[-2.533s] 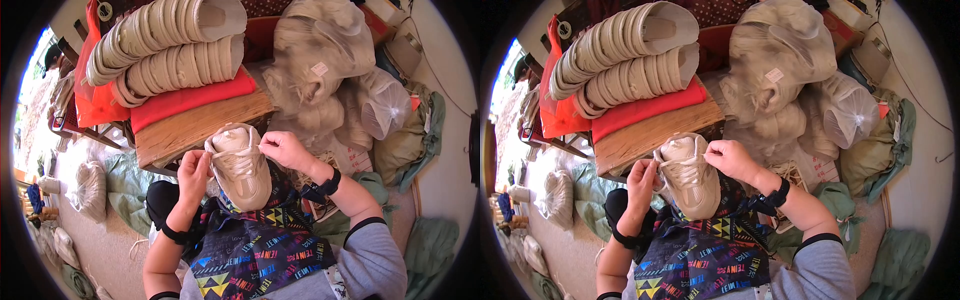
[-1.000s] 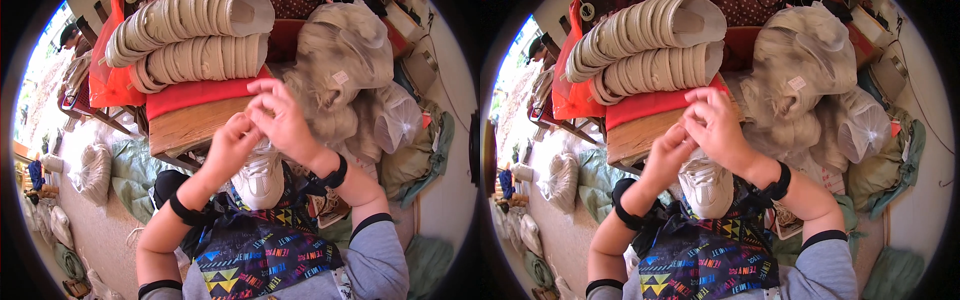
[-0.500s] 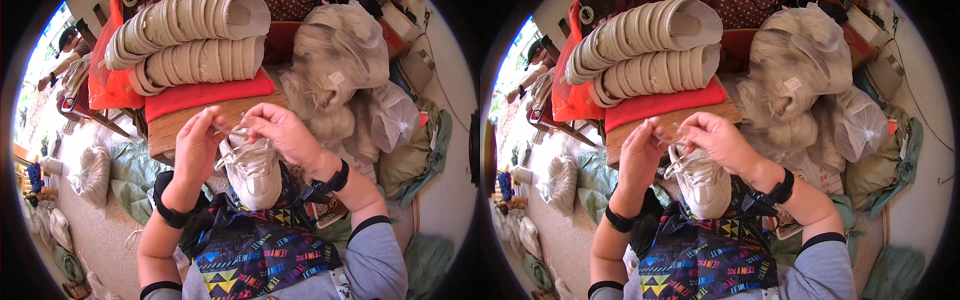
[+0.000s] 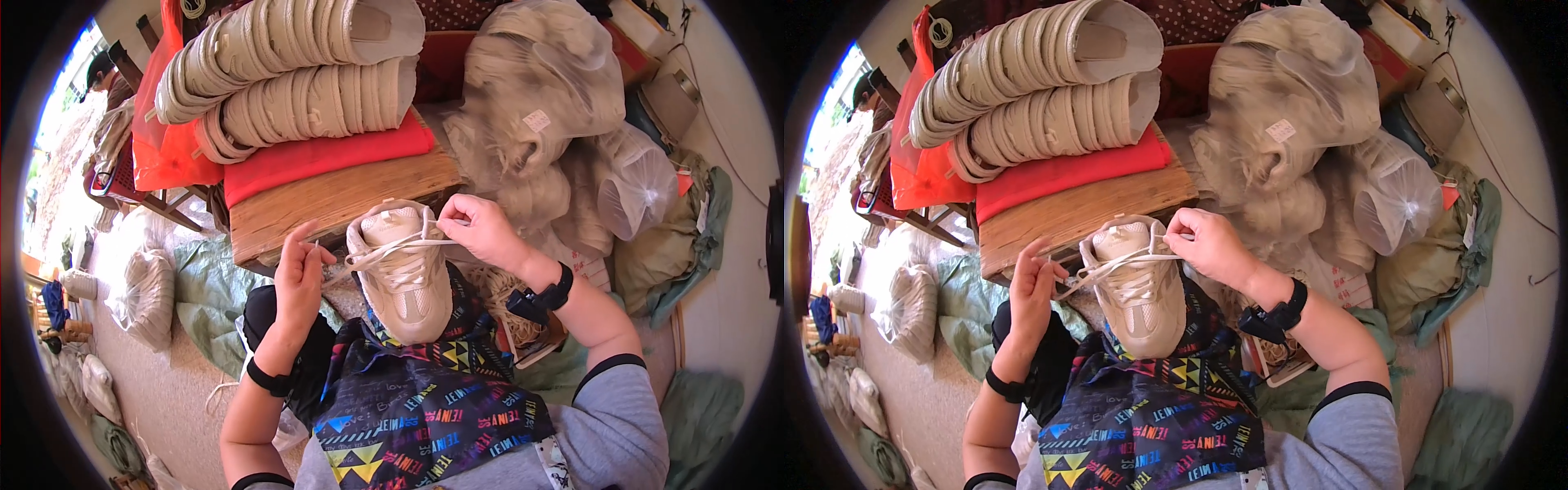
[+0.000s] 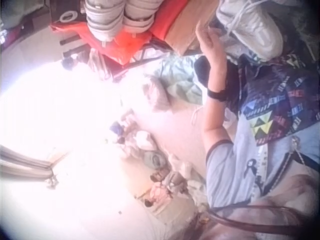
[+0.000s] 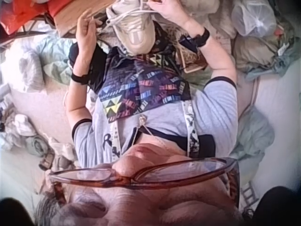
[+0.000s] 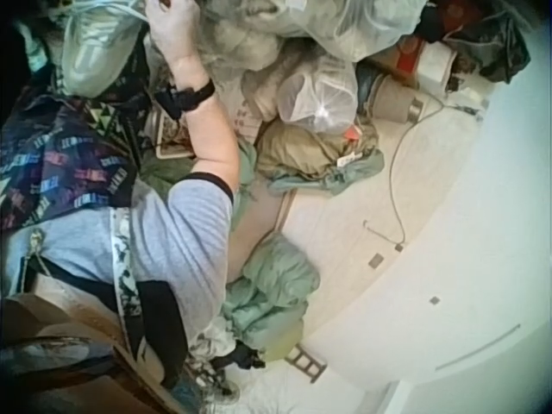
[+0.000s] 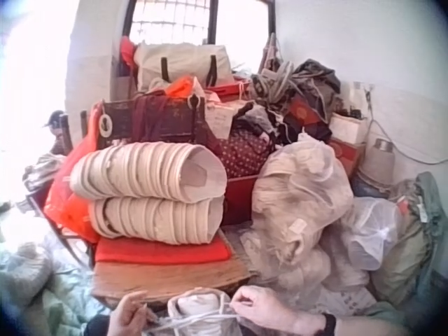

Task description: The recorder is lacing a white sneaker in a workshop setting.

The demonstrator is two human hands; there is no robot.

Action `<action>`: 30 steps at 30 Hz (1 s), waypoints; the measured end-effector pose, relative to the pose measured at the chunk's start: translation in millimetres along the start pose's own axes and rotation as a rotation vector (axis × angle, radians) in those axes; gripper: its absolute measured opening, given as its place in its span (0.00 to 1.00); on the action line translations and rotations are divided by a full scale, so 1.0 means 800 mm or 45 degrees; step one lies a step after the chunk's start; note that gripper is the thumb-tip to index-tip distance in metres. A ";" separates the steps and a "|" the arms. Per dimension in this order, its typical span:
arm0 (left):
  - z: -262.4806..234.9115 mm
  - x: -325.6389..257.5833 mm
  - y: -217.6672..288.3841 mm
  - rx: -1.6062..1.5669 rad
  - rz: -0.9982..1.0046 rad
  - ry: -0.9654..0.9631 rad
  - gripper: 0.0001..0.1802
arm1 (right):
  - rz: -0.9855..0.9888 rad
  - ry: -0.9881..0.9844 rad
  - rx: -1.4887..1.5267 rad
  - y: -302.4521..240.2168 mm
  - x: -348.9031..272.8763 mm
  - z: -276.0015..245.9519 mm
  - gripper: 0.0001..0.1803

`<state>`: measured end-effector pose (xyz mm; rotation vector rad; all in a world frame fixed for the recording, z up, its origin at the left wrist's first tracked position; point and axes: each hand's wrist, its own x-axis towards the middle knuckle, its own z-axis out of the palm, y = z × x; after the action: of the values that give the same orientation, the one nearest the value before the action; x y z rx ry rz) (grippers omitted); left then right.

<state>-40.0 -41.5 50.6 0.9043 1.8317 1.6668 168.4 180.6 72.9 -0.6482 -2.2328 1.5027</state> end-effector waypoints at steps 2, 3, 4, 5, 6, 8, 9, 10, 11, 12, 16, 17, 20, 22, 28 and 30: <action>0.010 0.002 0.013 -0.049 -0.056 -0.022 0.09 | 0.023 -0.038 -0.057 0.000 0.000 -0.005 0.05; 0.010 0.004 0.011 -0.049 -0.056 -0.022 0.09 | 0.035 -0.089 -0.108 -0.001 0.002 -0.005 0.05; 0.011 0.007 0.006 -0.082 -0.073 -0.057 0.07 | 0.035 -0.089 -0.108 -0.005 0.004 -0.005 0.05; 0.012 0.008 0.002 -0.116 -0.091 -0.092 0.05 | 0.052 -0.130 -0.205 -0.012 0.006 -0.005 0.06; 0.015 0.009 -0.001 -0.116 -0.087 -0.094 0.05 | 0.065 -0.167 -0.305 -0.019 0.007 -0.005 0.07; 0.020 0.009 -0.003 -0.114 -0.056 -0.100 0.04 | 0.027 -0.157 -0.455 -0.032 0.010 -0.004 0.08; 0.022 0.009 0.000 -0.113 -0.058 -0.099 0.04 | -0.005 -0.155 -0.602 -0.037 0.014 -0.004 0.08; 0.024 0.008 0.007 -0.044 -0.091 -0.136 0.04 | -0.005 -0.157 -0.599 -0.041 0.017 -0.005 0.08; 0.026 0.007 0.013 0.025 -0.124 -0.173 0.03 | 0.001 -0.191 -0.656 -0.045 0.020 -0.006 0.08; 0.029 0.006 0.016 0.027 -0.127 -0.170 0.03 | 0.006 -0.225 -0.714 -0.049 0.022 -0.007 0.09; 0.032 0.005 0.019 0.138 -0.130 -0.242 0.06 | -0.055 -0.191 -0.800 -0.054 0.028 -0.001 0.07; 0.034 0.006 0.022 0.143 -0.136 -0.239 0.07 | -0.105 -0.152 -0.834 -0.056 0.027 0.000 0.07; 0.032 0.008 0.026 0.175 -0.140 -0.248 0.13 | -0.266 -0.146 -0.912 -0.050 0.025 0.002 0.08; 0.034 0.009 0.041 0.113 -0.170 -0.296 0.15 | -0.374 -0.169 -0.962 -0.047 0.024 0.000 0.07; 0.030 0.019 0.053 0.864 0.234 -0.329 0.17 | -0.401 -0.185 -0.915 -0.048 0.036 -0.010 0.07; 0.035 0.023 0.045 0.938 0.378 -0.296 0.18 | -0.425 -0.243 -0.898 -0.048 0.046 -0.019 0.11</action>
<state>-26.3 -7.7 84.0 1.6571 2.2462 0.9421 139.8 200.3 115.9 -0.2866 -2.8510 0.6193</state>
